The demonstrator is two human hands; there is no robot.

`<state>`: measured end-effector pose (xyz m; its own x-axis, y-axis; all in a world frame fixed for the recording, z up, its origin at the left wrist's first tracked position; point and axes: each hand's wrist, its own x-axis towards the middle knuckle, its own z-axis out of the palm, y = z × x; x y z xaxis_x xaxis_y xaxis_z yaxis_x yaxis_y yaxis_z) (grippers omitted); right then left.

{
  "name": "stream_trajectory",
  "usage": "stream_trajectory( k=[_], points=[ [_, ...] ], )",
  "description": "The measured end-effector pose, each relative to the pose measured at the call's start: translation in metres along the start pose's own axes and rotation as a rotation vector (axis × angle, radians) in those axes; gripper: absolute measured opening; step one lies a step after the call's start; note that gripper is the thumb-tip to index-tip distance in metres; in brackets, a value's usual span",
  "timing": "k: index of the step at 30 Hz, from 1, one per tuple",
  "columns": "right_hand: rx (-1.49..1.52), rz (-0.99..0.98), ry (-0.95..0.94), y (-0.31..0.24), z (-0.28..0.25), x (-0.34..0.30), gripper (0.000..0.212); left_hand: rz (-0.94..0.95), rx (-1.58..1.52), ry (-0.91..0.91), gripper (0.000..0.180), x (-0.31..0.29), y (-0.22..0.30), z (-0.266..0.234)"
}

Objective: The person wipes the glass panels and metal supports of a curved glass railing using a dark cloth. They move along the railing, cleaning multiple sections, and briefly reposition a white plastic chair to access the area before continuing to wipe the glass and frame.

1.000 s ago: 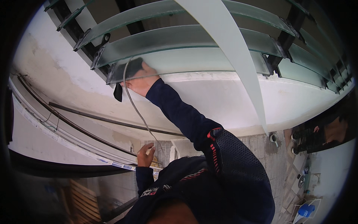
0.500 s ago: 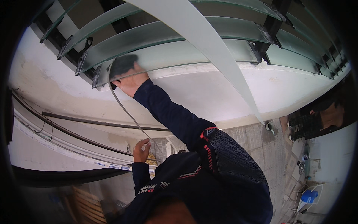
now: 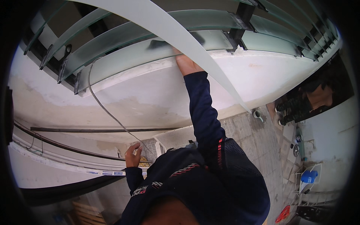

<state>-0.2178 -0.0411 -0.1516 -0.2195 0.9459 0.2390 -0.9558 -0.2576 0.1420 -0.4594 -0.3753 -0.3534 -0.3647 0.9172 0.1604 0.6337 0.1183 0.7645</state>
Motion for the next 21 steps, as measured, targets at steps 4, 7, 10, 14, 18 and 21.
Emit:
stream_trajectory(
  k=[4, 7, 10, 14, 18, 21],
  points=[
    [0.060, 0.086, 0.131, 0.047, -0.002, -0.012, 0.051, 0.019, 0.021, -0.013, 0.021, 0.003, -0.004, -0.006],
    [0.050, 0.419, 0.134, 0.101, -0.004, -0.025, 0.046, 0.014, 0.016, -0.047, 0.021, 0.012, 0.002, -0.007],
    [0.052, 0.442, 0.040, 0.097, -0.006, -0.022, 0.046, 0.039, 0.018, -0.054, 0.021, 0.020, 0.009, -0.006],
    [-0.090, 0.183, -0.045, 0.016, -0.011, -0.011, 0.049, 0.020, -0.057, -0.066, 0.022, 0.016, 0.007, 0.000],
    [0.028, 0.087, -0.277, -0.069, -0.009, -0.014, 0.047, -0.043, -0.055, -0.098, 0.023, 0.001, -0.006, 0.008],
    [-0.041, -0.179, -0.043, -0.091, -0.012, -0.014, 0.053, -0.065, 0.002, -0.173, 0.022, -0.004, -0.015, 0.011]
  ],
)
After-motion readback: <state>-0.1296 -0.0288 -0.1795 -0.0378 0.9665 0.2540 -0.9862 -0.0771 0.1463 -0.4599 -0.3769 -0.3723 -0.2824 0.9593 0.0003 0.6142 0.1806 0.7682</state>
